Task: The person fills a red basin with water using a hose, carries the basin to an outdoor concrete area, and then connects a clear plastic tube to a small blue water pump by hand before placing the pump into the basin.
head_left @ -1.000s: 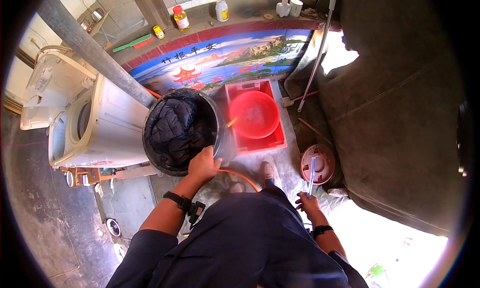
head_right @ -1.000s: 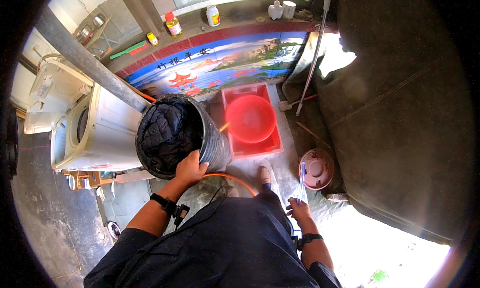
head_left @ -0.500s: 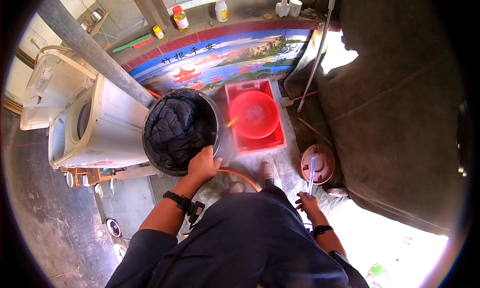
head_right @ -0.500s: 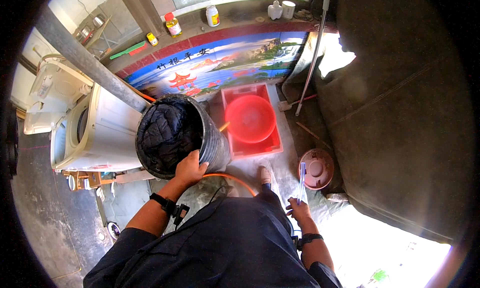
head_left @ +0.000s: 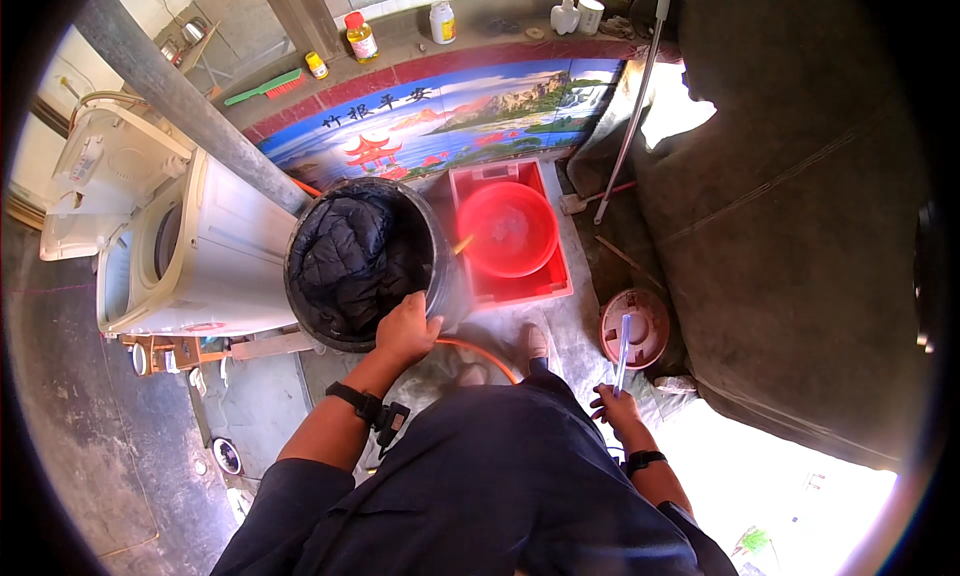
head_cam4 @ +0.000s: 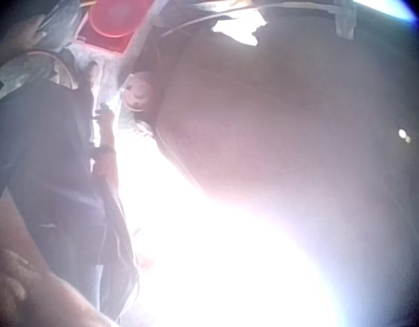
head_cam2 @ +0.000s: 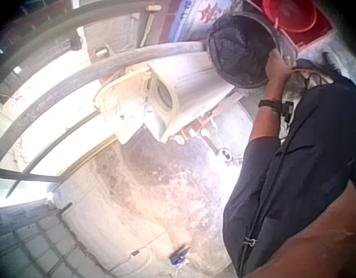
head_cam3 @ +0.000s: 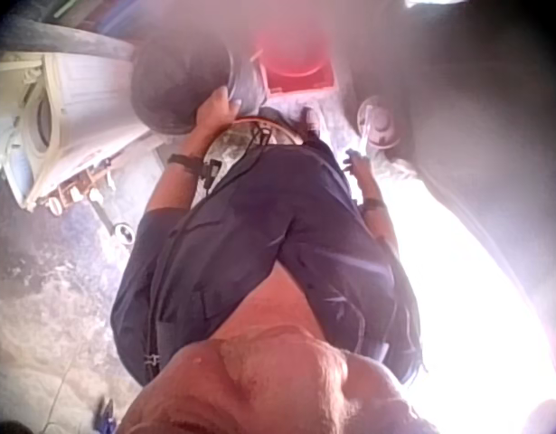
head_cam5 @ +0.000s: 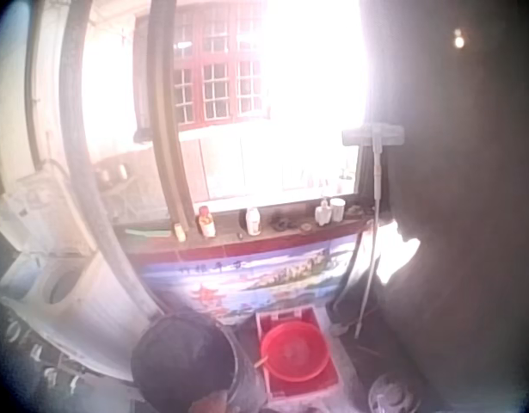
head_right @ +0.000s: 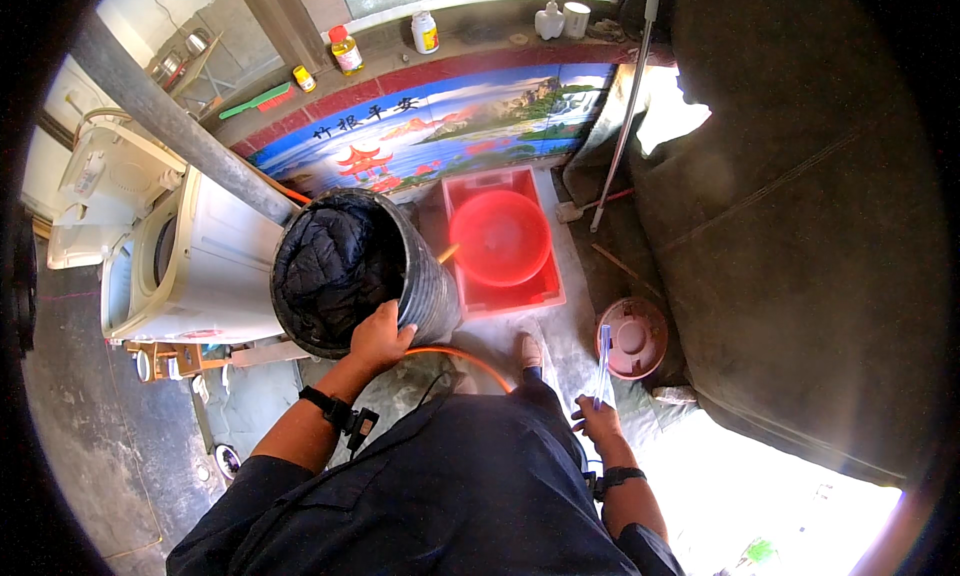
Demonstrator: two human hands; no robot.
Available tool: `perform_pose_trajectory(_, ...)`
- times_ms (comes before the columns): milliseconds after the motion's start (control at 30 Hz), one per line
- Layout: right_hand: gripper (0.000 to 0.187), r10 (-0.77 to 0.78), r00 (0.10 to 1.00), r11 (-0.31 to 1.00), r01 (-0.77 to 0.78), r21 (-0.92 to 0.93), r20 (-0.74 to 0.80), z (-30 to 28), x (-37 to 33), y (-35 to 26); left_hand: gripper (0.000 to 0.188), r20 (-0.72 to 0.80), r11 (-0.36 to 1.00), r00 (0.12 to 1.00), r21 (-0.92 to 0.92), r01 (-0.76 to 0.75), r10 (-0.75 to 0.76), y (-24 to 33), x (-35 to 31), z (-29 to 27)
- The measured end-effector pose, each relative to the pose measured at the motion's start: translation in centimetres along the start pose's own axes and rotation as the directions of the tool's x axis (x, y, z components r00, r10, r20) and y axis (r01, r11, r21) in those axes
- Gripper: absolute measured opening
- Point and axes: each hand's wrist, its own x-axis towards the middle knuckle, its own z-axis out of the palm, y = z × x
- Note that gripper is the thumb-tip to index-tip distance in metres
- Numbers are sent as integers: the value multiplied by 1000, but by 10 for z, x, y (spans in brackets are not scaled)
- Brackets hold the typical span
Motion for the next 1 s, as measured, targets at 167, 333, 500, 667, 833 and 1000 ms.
perform_pose_trajectory(167, 40, -62, 997, 987, 69, -145, 52, 10, 11, -7, 46, -90, 997, 993, -27, 77, -79, 1, -17, -11)
perform_pose_trajectory(333, 41, -163, 984, 956, 174, -234, 68, -14, 10, 22, 26, -5, 983, 998, -175, 63, -65, 8, 1, -3)
perform_pose_trajectory(500, 43, -61, 997, 998, 61, -9, 43, -6, 20, 5, 29, 40, 982, 995, -162, 96, -90, 5, -2, -11)
perform_pose_trajectory(667, 44, -107, 993, 994, 107, -8, 59, -4, 19, 4, 28, -16, 992, 999, -121, 34, -36, -3, -1, 5)
perform_pose_trajectory(833, 45, -64, 996, 998, 66, -24, 67, -7, 22, 8, 29, -19, 994, 999, -98, 39, -41, -3, -1, 4)
perform_pose_trajectory(1000, 45, -54, 995, 998, 52, 27, 86, -10, 31, 24, 29, 20, 990, 998, -127, 68, -66, 3, -2, -5)
